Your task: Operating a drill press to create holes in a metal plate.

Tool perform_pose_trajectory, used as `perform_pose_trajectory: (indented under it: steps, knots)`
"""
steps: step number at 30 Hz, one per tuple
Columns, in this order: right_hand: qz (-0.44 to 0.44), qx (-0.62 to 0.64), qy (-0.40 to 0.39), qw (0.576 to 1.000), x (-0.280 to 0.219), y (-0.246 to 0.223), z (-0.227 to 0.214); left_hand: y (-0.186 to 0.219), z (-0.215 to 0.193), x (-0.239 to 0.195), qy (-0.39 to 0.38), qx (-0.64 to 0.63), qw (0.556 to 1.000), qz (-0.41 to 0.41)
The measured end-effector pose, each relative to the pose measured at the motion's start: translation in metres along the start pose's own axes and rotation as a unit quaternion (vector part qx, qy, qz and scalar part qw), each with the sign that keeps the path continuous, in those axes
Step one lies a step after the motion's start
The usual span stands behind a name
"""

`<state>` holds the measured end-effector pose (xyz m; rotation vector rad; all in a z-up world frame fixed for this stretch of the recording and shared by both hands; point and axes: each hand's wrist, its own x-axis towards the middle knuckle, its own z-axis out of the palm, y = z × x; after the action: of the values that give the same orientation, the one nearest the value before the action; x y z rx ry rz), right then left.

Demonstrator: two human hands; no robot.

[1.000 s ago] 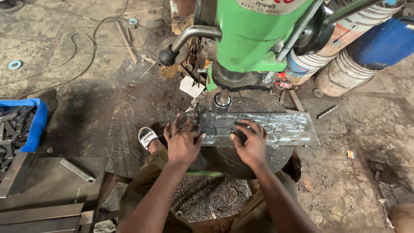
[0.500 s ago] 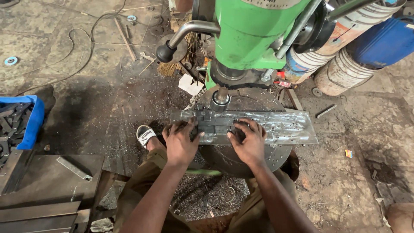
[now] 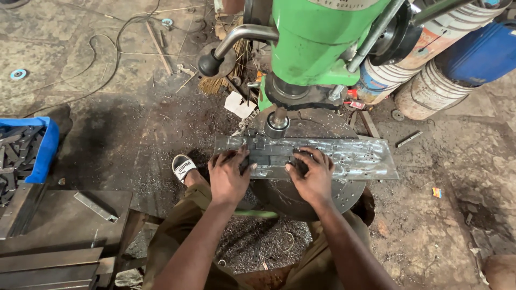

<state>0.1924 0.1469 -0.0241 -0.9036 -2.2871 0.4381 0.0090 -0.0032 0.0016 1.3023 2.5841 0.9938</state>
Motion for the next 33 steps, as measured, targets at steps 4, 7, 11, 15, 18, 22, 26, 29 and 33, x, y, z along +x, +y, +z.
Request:
perform_pose_trajectory:
  steps: [4, 7, 11, 15, 18, 22, 26, 29, 33]
  knots:
    - [0.001, -0.002, 0.016, 1.000, -0.001, 0.000, 0.001, 0.001, -0.001, 0.000, 0.002, 0.005, 1.000, -0.003]
    - [0.010, -0.002, 0.034, 0.999, -0.001, 0.000, 0.001, 0.001, 0.000, -0.002, 0.007, 0.002, 1.000, 0.003]
    - [0.026, 0.001, 0.039, 0.999, -0.001, 0.001, 0.003, -0.001, 0.001, -0.003, 0.025, -0.007, 1.000, 0.015]
    - [0.040, -0.001, 0.027, 0.999, -0.002, 0.002, 0.002, 0.000, -0.001, -0.003, 0.013, -0.011, 1.000, 0.002]
    - [0.040, 0.014, 0.025, 0.999, -0.002, 0.005, 0.003, -0.002, 0.001, -0.002, 0.029, -0.014, 0.999, 0.012]
    - [0.035, 0.035, 0.020, 0.999, -0.002, 0.010, 0.004, -0.008, 0.006, 0.001, -0.023, 0.001, 0.999, -0.042]
    - [0.025, 0.033, 0.039, 0.998, -0.002, 0.007, 0.002, -0.002, 0.001, -0.001, 0.024, -0.015, 1.000, -0.003]
    - [0.024, 0.029, 0.057, 0.998, -0.002, 0.002, -0.001, -0.004, 0.003, -0.002, 0.035, -0.015, 0.999, 0.016]
    - [0.023, 0.029, 0.065, 0.997, -0.002, 0.002, -0.003, -0.011, 0.010, -0.001, 0.035, 0.002, 0.999, 0.039]
